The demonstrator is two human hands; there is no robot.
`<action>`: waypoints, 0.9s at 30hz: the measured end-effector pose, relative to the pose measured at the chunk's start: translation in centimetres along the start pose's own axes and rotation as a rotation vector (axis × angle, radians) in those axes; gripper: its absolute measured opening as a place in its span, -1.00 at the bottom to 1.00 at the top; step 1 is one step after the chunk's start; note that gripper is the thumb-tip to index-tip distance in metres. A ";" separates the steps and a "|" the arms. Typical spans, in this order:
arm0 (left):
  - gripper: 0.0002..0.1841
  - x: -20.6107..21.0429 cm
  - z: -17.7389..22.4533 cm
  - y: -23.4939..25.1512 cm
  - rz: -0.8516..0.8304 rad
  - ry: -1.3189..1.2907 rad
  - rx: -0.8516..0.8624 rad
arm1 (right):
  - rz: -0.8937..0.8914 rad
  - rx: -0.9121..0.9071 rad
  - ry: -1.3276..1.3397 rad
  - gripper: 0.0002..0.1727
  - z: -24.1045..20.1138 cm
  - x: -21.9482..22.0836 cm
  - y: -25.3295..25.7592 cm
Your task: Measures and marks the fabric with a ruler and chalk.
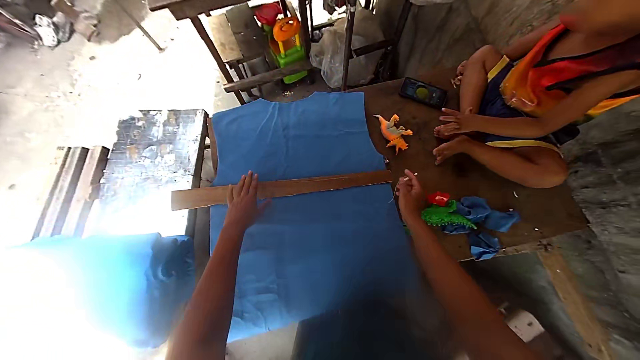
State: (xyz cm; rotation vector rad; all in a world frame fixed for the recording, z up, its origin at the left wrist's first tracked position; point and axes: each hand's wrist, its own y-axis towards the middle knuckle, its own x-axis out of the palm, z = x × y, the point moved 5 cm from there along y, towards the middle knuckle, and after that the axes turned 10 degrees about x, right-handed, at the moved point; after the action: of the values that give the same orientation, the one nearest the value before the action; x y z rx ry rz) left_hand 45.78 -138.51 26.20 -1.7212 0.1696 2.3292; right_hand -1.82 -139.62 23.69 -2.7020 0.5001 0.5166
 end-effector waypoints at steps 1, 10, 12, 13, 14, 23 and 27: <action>-0.10 0.3 -0.2 0.7 -0.037 0.019 0.011 | 0.002 0.042 0.045 -0.44 0.0 0.8 0.5; -0.41 1.7 0.8 -3.2 0.131 0.030 0.205 | 0.127 0.230 0.073 -0.57 -0.6 1.7 1.1; -0.41 2.3 0.8 -3.5 0.169 0.030 0.182 | 0.163 0.247 0.051 -0.62 -0.6 1.8 1.1; -0.42 2.4 0.8 -3.5 0.191 0.020 0.171 | 0.174 0.260 0.042 -0.64 -0.8 2.0 1.2; -0.42 2.6 0.9 -3.5 0.203 0.005 0.155 | 0.183 0.274 0.040 -0.65 -1.0 2.2 1.1; -0.40 3.8 2.0 -5.5 0.395 -0.045 -0.136 | 0.259 0.287 0.081 -0.70 -0.7 2.9 0.9; -0.39 3.9 1.9 -6.4 0.447 -0.065 -0.212 | 0.277 0.282 0.075 -0.71 -2.5 3.2 -0.1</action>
State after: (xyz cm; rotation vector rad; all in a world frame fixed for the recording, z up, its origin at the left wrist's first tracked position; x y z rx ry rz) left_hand 44.59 -131.43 23.39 -1.8570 0.3378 2.8070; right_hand 1.71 -141.42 24.59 -2.4020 0.9042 0.3820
